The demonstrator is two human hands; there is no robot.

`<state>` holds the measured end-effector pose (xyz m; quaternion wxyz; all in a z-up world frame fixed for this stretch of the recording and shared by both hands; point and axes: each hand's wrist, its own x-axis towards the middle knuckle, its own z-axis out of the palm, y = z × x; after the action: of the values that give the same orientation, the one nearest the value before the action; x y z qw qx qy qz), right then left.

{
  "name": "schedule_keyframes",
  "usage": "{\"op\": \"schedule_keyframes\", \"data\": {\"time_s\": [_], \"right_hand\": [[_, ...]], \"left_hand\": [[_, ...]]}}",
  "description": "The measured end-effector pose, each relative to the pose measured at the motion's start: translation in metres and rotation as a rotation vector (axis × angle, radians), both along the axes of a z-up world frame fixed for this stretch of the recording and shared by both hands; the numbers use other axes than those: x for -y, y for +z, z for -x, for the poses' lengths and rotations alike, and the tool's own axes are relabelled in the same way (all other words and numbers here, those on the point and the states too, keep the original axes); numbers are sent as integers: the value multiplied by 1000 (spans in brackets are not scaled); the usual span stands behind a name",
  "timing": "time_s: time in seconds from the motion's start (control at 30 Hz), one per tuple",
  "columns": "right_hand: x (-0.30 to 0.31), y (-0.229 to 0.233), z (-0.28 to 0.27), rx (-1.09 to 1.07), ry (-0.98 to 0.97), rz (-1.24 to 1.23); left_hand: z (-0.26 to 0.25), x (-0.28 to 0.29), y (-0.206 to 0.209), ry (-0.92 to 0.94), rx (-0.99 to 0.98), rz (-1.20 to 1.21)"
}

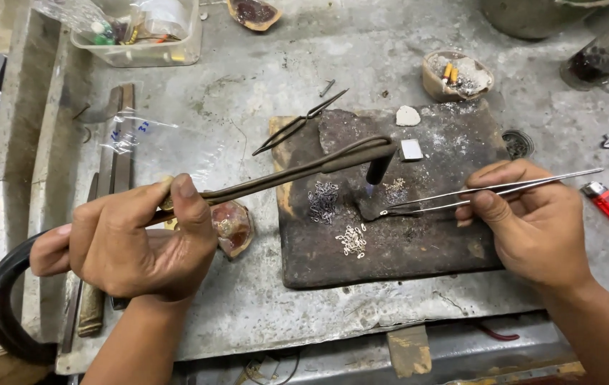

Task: Soldering small metal rings together using a handheld torch and tweezers on a soldering block.

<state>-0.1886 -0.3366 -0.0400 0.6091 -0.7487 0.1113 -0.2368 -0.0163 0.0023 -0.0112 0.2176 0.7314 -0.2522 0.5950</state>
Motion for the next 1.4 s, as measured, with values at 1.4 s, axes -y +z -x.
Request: {"op": "schedule_keyframes", "data": {"time_s": [1.4], "right_hand": [[18,7,31,-67,126,106]], "left_hand": [[15,12,-20,-179,-304,257]]}}
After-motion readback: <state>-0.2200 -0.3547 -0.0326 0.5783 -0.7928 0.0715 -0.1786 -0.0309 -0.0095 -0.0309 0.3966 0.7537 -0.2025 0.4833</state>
